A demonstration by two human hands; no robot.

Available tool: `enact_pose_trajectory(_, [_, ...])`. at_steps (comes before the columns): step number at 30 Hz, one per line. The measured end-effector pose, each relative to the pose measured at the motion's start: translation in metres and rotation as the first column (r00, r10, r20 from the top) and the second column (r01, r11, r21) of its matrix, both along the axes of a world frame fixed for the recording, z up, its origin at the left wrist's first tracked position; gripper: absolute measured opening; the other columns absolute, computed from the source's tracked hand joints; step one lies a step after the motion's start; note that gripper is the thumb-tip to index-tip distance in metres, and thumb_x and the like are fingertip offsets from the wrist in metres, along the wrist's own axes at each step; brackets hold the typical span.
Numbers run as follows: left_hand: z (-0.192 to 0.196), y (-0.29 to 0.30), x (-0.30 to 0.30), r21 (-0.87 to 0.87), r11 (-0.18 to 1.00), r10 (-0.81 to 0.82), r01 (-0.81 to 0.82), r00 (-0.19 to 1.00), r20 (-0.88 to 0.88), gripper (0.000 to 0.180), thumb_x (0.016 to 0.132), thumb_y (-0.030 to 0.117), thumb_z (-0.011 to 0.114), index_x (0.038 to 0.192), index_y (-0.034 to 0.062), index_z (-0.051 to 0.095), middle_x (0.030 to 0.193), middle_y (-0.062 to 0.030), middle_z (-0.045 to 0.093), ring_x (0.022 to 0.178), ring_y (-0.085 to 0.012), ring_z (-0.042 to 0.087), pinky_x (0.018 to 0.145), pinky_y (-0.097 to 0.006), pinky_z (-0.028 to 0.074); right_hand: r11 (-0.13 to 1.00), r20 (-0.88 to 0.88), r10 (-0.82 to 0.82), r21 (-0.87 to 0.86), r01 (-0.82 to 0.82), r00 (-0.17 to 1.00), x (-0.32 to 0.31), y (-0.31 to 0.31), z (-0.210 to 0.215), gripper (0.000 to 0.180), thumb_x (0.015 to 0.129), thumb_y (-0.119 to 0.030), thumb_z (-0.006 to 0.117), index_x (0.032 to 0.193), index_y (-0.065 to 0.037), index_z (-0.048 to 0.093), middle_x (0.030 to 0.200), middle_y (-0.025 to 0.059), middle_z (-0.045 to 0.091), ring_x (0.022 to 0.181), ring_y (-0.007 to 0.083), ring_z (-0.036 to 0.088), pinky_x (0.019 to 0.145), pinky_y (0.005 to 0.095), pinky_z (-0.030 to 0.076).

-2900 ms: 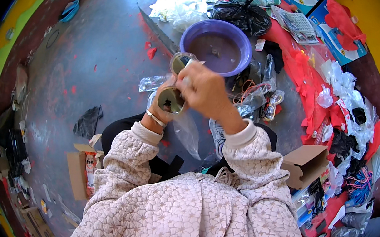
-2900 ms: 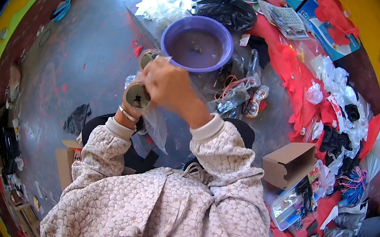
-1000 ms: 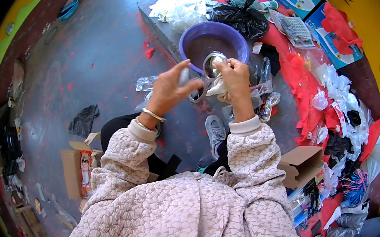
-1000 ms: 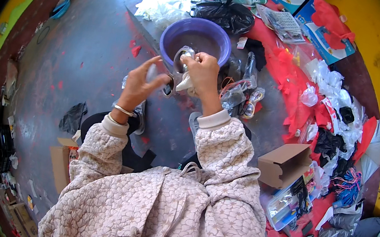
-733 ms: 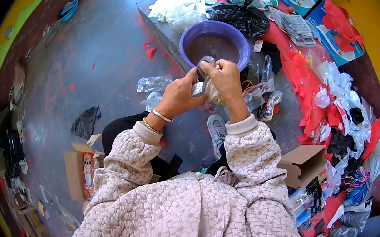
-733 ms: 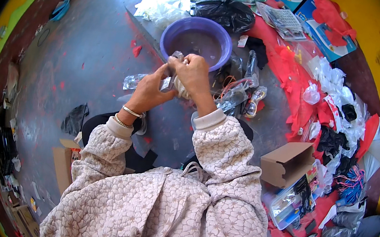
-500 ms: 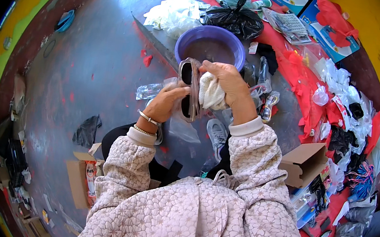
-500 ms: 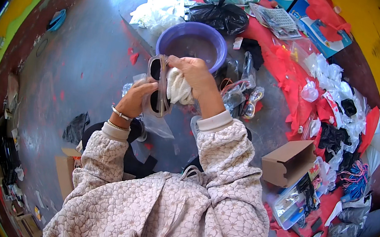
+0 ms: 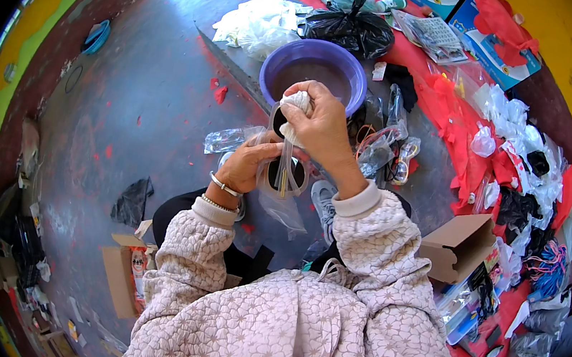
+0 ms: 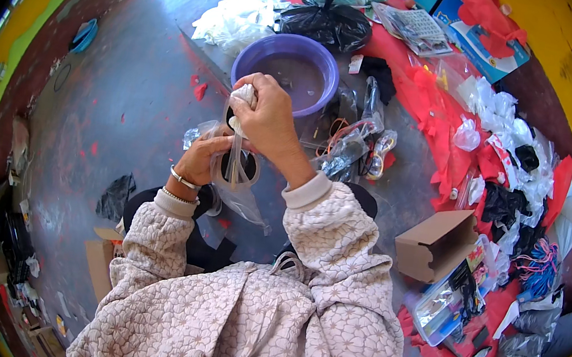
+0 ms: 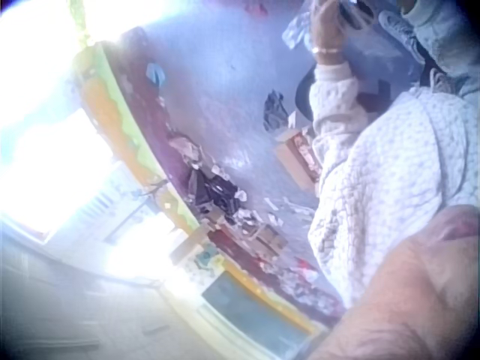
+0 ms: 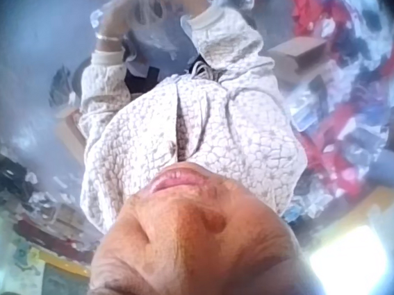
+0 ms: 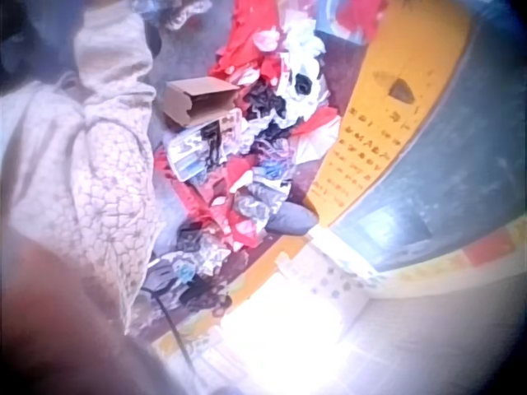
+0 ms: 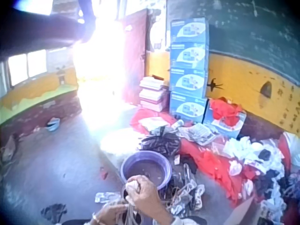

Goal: The person sits on the floor and wipes a pair of sunglasses with a white cloth. They remove the sunglasses from a plastic bag, wipe the lenses and frame, and then place them back into the bag.

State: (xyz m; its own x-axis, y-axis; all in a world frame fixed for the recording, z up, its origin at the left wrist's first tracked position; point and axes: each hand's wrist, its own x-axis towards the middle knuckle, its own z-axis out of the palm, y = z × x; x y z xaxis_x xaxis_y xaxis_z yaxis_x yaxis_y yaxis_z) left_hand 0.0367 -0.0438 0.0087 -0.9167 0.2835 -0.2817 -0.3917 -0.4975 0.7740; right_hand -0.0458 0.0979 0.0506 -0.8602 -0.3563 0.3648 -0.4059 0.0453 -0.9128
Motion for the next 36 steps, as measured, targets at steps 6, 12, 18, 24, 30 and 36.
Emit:
enact_pose_trajectory(6, [0.007, -0.004, -0.001, 0.258, 0.961, 0.111, -0.100, 0.993, -0.029, 0.037, 0.088, 0.013, 0.049, 0.119, -0.0064, 0.045, 0.107, -0.0185, 0.061, 0.086, -0.0236, 0.065, 0.072, -0.034, 0.056, 0.897, -0.096, -0.395, 0.175, 0.406, 0.914, -0.022, 0.026, -0.008, 0.012, 0.076, -0.008, 0.061, 0.086, -0.002, 0.059, 0.079, 0.0150, 0.062, 0.074, 0.0291, 0.062, 0.067, 0.0358, 0.048])
enact_pose_trajectory(12, [0.006, -0.002, -0.004, 0.091, 0.980, 0.175, -0.178, 0.983, 0.047, 0.024, 0.084, 0.013, 0.056, 0.100, -0.0043, 0.053, 0.100, -0.0178, 0.063, 0.081, -0.0216, 0.065, 0.069, -0.034, 0.055, 0.969, 0.078, -0.244, 0.051, 0.241, 0.967, -0.006, 0.010, 0.004, 0.015, 0.074, -0.011, 0.063, 0.085, -0.001, 0.061, 0.074, 0.0159, 0.064, 0.069, 0.0255, 0.065, 0.063, 0.0343, 0.050])
enact_pose_trajectory(18, [0.009, 0.002, -0.003, -0.030, 0.974, 0.226, -0.224, 0.973, 0.057, 0.016, 0.080, 0.010, 0.062, 0.087, -0.0006, 0.053, 0.082, -0.0115, 0.062, 0.075, -0.0217, 0.065, 0.066, -0.035, 0.054, 0.992, 0.193, -0.083, 0.113, 0.061, 0.978, -0.009, 0.013, -0.015, 0.018, 0.074, -0.017, 0.064, 0.080, 0.000, 0.061, 0.068, 0.0152, 0.064, 0.061, 0.0242, 0.063, 0.058, 0.0350, 0.048])
enact_pose_trajectory(24, [0.003, 0.006, -0.008, 0.004, 0.957, 0.291, -0.291, 0.957, 0.017, 0.018, 0.080, 0.014, 0.064, 0.089, -0.0002, 0.056, 0.083, -0.0075, 0.062, 0.075, -0.0168, 0.063, 0.066, -0.031, 0.052, 0.931, 0.235, 0.031, 0.347, -0.113, 0.972, 0.006, 0.028, 0.010, 0.035, 0.074, -0.036, 0.069, 0.074, -0.001, 0.065, 0.065, 0.0154, 0.063, 0.058, 0.0245, 0.062, 0.054, 0.0330, 0.046])
enact_pose_trajectory(30, [-0.022, 0.000, -0.009, -0.155, 0.941, 0.278, -0.301, 0.948, -0.153, 0.017, 0.083, 0.016, 0.057, 0.093, 0.0023, 0.061, 0.083, -0.0031, 0.059, 0.077, -0.0100, 0.057, 0.066, -0.026, 0.046, 0.901, 0.057, 0.087, 0.420, -0.103, 0.995, 0.015, 0.013, -0.001, 0.035, 0.073, -0.033, 0.066, 0.063, -0.001, 0.061, 0.057, 0.0173, 0.056, 0.052, 0.0295, 0.058, 0.049, 0.0373, 0.040])
enact_pose_trajectory(36, [-0.010, 0.002, -0.009, -0.213, 0.916, 0.300, -0.339, 0.934, -0.194, 0.011, 0.079, 0.012, 0.060, 0.083, 0.0024, 0.060, 0.076, 0.0004, 0.057, 0.069, -0.0085, 0.053, 0.062, -0.025, 0.044, 0.881, -0.027, 0.071, 0.471, -0.051, 0.997, 0.013, 0.007, -0.007, 0.025, 0.073, -0.021, 0.065, 0.067, 0.003, 0.063, 0.055, 0.0167, 0.057, 0.049, 0.0169, 0.057, 0.049, 0.0323, 0.042])
